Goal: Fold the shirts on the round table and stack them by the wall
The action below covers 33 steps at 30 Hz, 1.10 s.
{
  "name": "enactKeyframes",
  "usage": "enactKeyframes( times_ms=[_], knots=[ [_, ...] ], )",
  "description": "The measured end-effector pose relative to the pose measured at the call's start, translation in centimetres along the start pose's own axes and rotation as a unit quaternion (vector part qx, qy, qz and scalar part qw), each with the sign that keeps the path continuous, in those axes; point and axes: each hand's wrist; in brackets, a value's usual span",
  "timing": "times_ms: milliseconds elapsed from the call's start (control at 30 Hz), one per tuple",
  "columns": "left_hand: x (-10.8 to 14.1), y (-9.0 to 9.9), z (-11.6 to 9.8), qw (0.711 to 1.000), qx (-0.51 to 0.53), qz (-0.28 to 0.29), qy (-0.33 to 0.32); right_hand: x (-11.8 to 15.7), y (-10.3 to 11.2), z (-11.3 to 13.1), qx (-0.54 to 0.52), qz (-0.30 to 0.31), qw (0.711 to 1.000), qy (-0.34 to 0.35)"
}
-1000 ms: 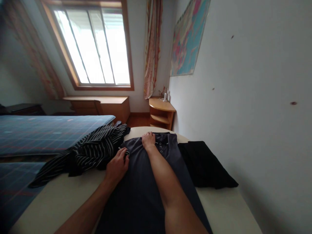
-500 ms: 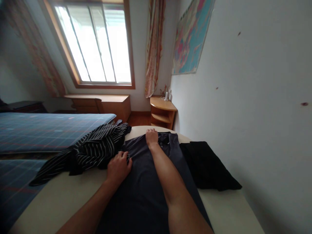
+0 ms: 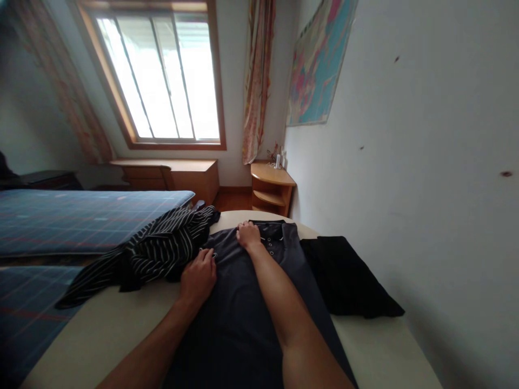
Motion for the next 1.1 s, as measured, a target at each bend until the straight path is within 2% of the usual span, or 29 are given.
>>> enactKeyframes(
  times_ms=[133,233,333,433,533,600,700,833,933,1033,1100],
  knots=[
    [-0.1,0.1,0.1,0.999,0.016,-0.032,-0.02,0.6,-0.4,0.7,-0.038,0.025,0.999,-0.006],
    [-0.1,0.3,0.0,0.995,0.051,-0.056,-0.065,0.8,0.1,1.0,-0.083,0.033,0.996,-0.013],
    [-0.1,0.3,-0.1,0.983,0.097,-0.03,-0.15,0.6,1.3,1.1,-0.139,0.058,0.989,-0.014],
    [0.2,0.5,-0.5,0.961,0.144,0.016,-0.235,0.7,2.4,1.1,-0.241,0.124,0.962,-0.023],
    [0.6,1.0,-0.9,0.944,0.185,0.029,-0.271,1.3,2.7,1.0,-0.297,0.153,0.941,-0.05],
    [0.8,1.4,-1.0,0.949,0.204,0.018,-0.24,2.0,2.6,0.9,-0.28,0.142,0.947,-0.071],
    [0.7,1.8,-0.6,0.97,0.202,-0.002,-0.135,3.0,2.4,0.9,-0.278,0.142,0.946,-0.09],
    [0.6,1.9,0.4,0.982,0.178,0.033,-0.046,3.9,3.1,0.6,-0.305,0.145,0.935,-0.103],
    [1.0,1.9,1.3,0.979,0.187,0.072,-0.029,4.6,3.8,0.0,-0.333,0.124,0.927,-0.118],
    [1.8,1.6,2.2,0.975,0.196,0.082,-0.061,5.5,4.1,-0.8,-0.364,0.106,0.917,-0.127],
    [2.3,1.4,2.6,0.972,0.203,0.078,-0.089,6.0,3.9,-1.2,-0.34,0.116,0.925,-0.122]
  ],
)
Point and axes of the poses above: each hand's wrist, its own x-axis away from the middle knuckle, its own y-axis out of the back of the hand, z = x × y
